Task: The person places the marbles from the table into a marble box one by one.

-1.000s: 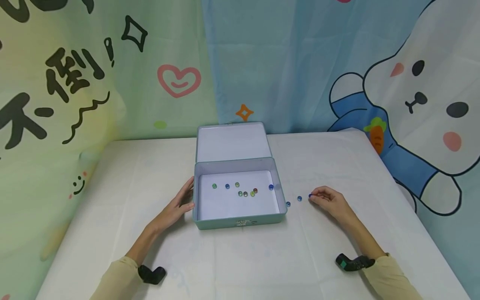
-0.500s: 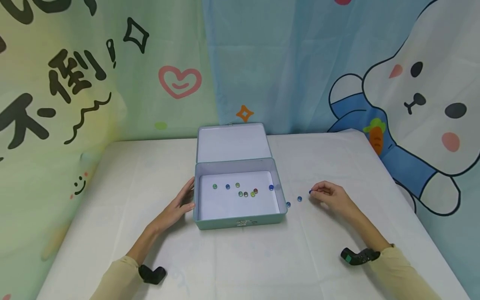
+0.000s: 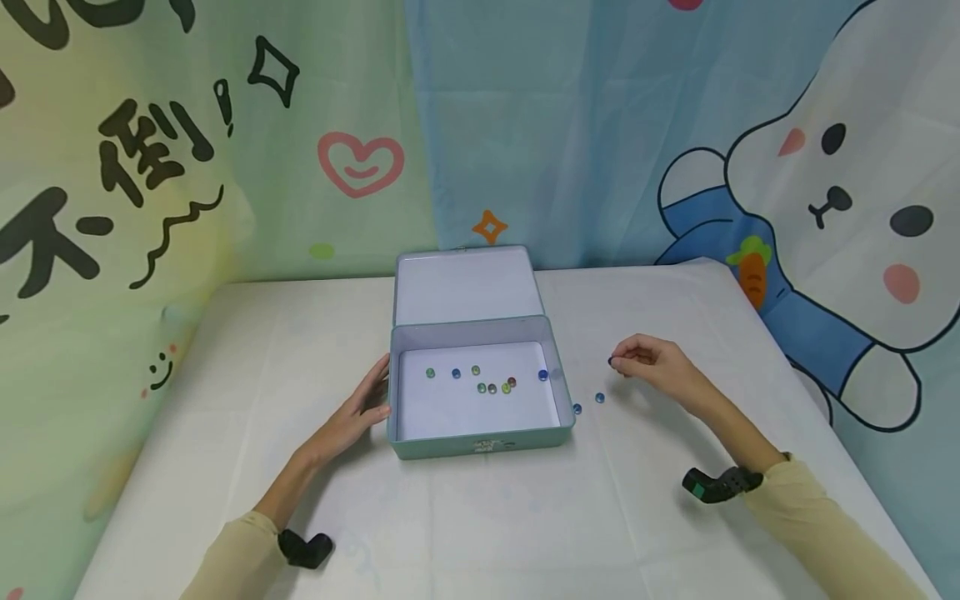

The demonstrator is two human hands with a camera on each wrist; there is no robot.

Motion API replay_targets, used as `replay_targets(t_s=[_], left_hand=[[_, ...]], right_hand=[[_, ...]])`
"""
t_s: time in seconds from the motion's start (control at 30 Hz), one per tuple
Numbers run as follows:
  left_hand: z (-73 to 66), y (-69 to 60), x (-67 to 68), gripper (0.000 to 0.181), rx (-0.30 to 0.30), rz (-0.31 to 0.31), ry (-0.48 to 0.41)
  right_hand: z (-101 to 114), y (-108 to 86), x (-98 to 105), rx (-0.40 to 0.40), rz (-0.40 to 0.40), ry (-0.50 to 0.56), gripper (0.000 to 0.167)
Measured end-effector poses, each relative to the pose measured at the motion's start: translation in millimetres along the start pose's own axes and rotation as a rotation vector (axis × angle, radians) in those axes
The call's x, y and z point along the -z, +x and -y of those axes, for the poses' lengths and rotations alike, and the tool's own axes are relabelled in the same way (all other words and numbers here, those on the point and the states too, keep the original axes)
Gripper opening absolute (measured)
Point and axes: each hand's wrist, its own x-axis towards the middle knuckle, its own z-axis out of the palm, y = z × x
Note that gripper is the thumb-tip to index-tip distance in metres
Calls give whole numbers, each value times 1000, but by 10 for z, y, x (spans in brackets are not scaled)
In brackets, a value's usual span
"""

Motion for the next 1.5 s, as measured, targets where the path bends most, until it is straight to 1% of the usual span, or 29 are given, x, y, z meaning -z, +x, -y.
replay_targets(t_s=[0.13, 0.3, 0.43, 0.5, 0.73, 0.9, 1.03, 1.13, 1.23, 1.4, 1.5], left_hand=[[-14, -11, 11, 71, 6, -7, -2], [-17, -18, 25, 71, 1, -6, -3], [-22, -32, 32, 71, 7, -7, -1], [-16, -36, 34, 71, 9, -7, -1], [-9, -34, 20, 71, 3, 1, -17], [1, -9, -15, 71, 6, 13, -23], [-4, -7, -26, 71, 9, 9, -24], [-9, -6, -24, 72, 12, 10, -33], [0, 2, -23, 71, 12, 14, -30], [16, 11, -20, 71, 19, 10, -16], [13, 7, -15, 71, 21, 0, -19]], right_hand=[[168, 89, 3, 2, 10, -41, 28], [464, 239, -27, 33, 34, -90, 27], [722, 378, -105, 78, 84, -109, 24], [839, 463, -168, 110, 120, -111, 21], [1240, 810, -480, 273, 273, -124, 12], [1448, 984, -712, 327, 359, -109, 9], [1520, 1070, -868, 360, 398, -111, 9], [1520, 1134, -971, 378, 426, -157, 8], [1481, 1193, -1052, 380, 477, -245, 7], [1379, 1255, -1112, 333, 588, -400, 5], [1314, 1283, -1122, 305, 629, -459, 4]])
